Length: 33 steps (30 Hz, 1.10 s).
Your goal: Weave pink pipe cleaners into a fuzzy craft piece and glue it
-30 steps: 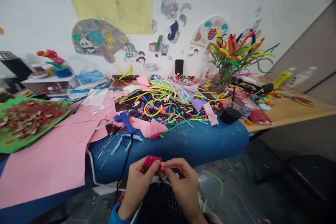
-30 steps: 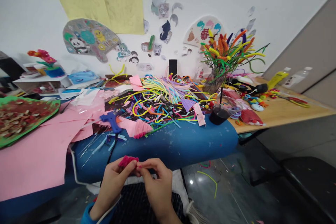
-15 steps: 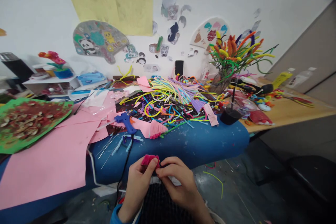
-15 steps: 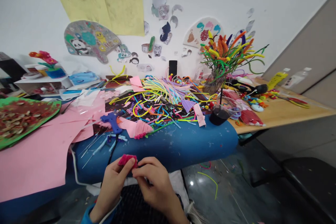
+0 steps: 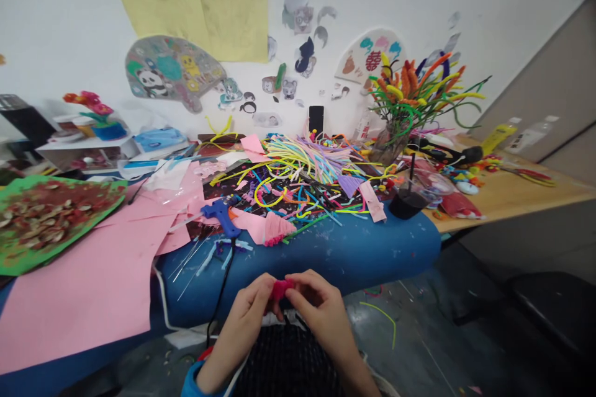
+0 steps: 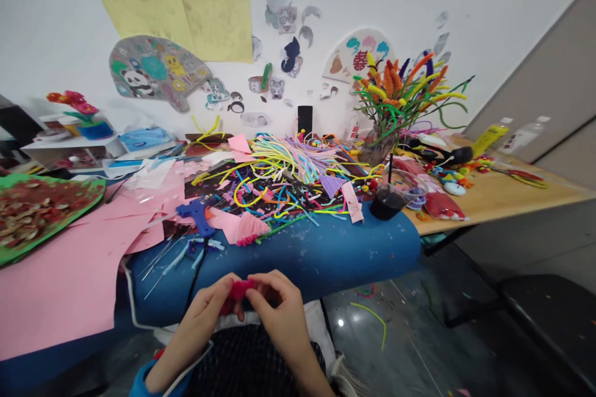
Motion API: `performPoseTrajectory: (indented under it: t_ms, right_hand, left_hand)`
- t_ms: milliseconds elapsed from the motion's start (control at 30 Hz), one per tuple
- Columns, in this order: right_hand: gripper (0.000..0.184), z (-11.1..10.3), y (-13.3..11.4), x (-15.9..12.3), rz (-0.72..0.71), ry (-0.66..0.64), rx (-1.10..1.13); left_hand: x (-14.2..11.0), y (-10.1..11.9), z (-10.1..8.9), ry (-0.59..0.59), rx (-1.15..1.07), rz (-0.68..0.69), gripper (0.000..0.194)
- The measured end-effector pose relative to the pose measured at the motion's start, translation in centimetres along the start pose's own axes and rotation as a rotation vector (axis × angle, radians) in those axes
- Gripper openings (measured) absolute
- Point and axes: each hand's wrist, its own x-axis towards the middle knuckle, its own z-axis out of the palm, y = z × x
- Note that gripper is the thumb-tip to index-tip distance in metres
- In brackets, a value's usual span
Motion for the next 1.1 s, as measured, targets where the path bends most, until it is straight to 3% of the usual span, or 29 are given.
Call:
performPoseTrajectory:
  t_ms: [100, 267, 467, 667, 967, 1100]
  right_hand:
    - [0.008, 0.0, 0.1, 0.1, 0.044, 0.024, 0.088]
    - [0.017, -0.2, 0.5, 0.2, 0.128, 0.033, 0.191]
    - [0.019, 0.1, 0.5, 0.1, 0.167, 0.02, 0.257]
    - [0.009, 0.5, -0.5, -0.2, 0.167, -0.034, 0.26]
    - [0.025, 1.0, 0.3, -0.3, 0.175, 0.028, 0.319]
    - [0.022, 1.0, 0.4, -0.4, 0.16, 0.038, 0.306]
  left_hand:
    - [-0.1, 0.1, 0.0, 0.0, -0.079, -0.074, 0.049]
    - [0.2, 0.1, -0.2, 0.086, -0.239, -0.182, 0.042]
    - [0.2, -0.1, -0.4, 0.211, -0.087, 0.0, 0.009]
    - [0.2, 0.0, 0.1, 0.183, -0.123, -0.015, 0.012]
    - [0.1, 0.2, 0.3, 0.125, -0.17, -0.025, 0.013]
    - [0.3, -0.3, 0.5, 0.186, -0.142, 0.026, 0.013]
